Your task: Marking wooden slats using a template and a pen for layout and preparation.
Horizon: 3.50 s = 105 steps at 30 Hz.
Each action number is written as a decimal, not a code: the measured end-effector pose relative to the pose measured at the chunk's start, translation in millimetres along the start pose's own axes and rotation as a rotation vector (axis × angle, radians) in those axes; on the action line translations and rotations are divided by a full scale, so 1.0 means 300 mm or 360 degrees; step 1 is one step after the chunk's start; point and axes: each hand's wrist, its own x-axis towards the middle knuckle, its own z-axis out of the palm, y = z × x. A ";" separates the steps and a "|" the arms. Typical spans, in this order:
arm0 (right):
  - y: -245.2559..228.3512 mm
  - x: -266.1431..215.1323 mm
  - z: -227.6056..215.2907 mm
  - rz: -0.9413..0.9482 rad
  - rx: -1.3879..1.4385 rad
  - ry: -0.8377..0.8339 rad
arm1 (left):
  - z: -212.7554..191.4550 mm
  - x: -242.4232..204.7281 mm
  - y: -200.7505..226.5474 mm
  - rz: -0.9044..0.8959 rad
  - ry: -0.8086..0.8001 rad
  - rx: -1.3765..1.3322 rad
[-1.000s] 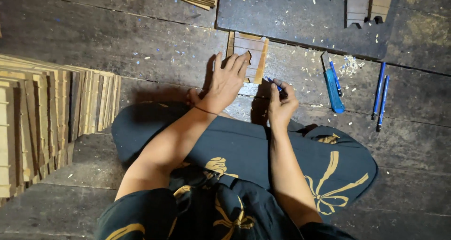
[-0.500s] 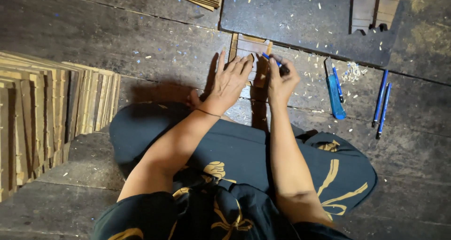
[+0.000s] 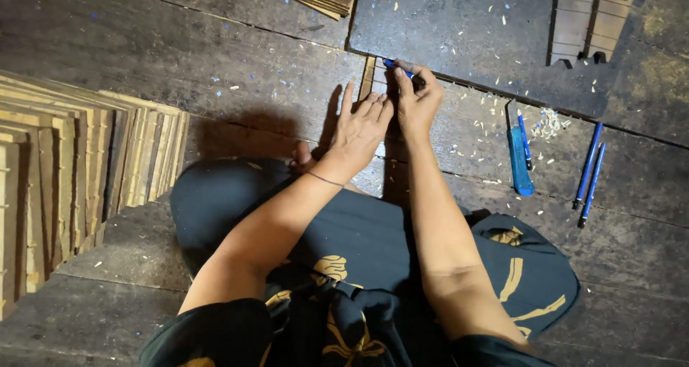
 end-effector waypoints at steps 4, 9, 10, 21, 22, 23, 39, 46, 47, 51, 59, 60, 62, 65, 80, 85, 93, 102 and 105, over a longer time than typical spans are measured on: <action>-0.067 0.029 -0.035 -0.0119 -0.0358 -0.0102 | -0.009 0.003 -0.011 -0.0054 -0.0080 -0.0212; -0.027 0.094 -0.057 -0.0137 -0.0887 -0.0249 | 0.032 0.000 -0.025 -0.0068 -0.0011 -0.0123; -0.051 0.099 -0.057 -0.0132 -0.0889 -0.0249 | 0.032 0.000 -0.024 -0.0067 -0.0014 -0.0126; -0.079 0.164 -0.063 -0.0252 -0.1104 -0.0549 | 0.064 -0.001 -0.026 -0.0045 -0.0033 -0.0088; -0.072 0.177 -0.070 -0.0253 -0.1106 -0.0547 | 0.064 -0.002 -0.020 -0.0044 -0.0031 -0.0089; -0.064 0.191 -0.070 -0.0276 -0.1132 -0.0592 | 0.063 -0.003 -0.020 -0.0050 -0.0018 -0.0091; -0.121 0.314 -0.147 -0.0231 -0.1454 -0.0911 | 0.059 0.010 -0.001 -0.0144 -0.0143 -0.0082; -0.103 0.290 -0.113 -0.0690 -0.2058 -0.0953 | 0.066 0.006 0.013 -0.0160 -0.0053 0.0012; -0.102 0.273 -0.096 -0.0893 -0.2107 -0.0885 | 0.065 0.008 0.012 -0.0162 -0.0040 0.0011; -0.131 0.203 -0.083 -0.0886 -0.2053 -0.0723 | 0.079 0.002 0.006 -0.0157 -0.0070 -0.0012; -0.161 -0.151 -0.206 0.0009 -0.0440 0.0103 | 0.014 0.026 -0.028 -0.0218 -0.0069 -0.0301; -0.137 -0.188 -0.204 0.0026 -0.0332 0.0180 | 0.023 0.029 -0.037 -0.0231 -0.0086 -0.0370; -0.148 -0.211 -0.177 -0.0047 -0.0375 0.0173 | 0.027 0.032 -0.050 -0.0208 -0.0100 -0.0335; -0.169 -0.209 -0.140 -0.0240 -0.0446 0.0137 | 0.036 0.042 -0.063 -0.0197 -0.0173 -0.0327; -0.073 -0.189 -0.077 -0.0686 -0.0651 0.0069 | -0.070 0.083 -0.091 -0.0312 -0.0431 -0.0244; -0.067 -0.174 -0.083 -0.0631 -0.0608 0.0051 | -0.059 0.083 -0.098 -0.0312 -0.0439 -0.0291; -0.175 -0.153 -0.118 -0.0390 -0.0609 -0.0233 | -0.010 0.065 -0.096 -0.0204 -0.0044 -0.0178; -0.134 -0.167 -0.115 -0.0387 -0.0468 -0.0067 | -0.014 0.052 -0.099 -0.0209 -0.0077 -0.0157; -0.135 -0.160 -0.104 -0.0385 -0.0484 -0.0082 | -0.014 0.050 -0.099 -0.0221 -0.0040 -0.0164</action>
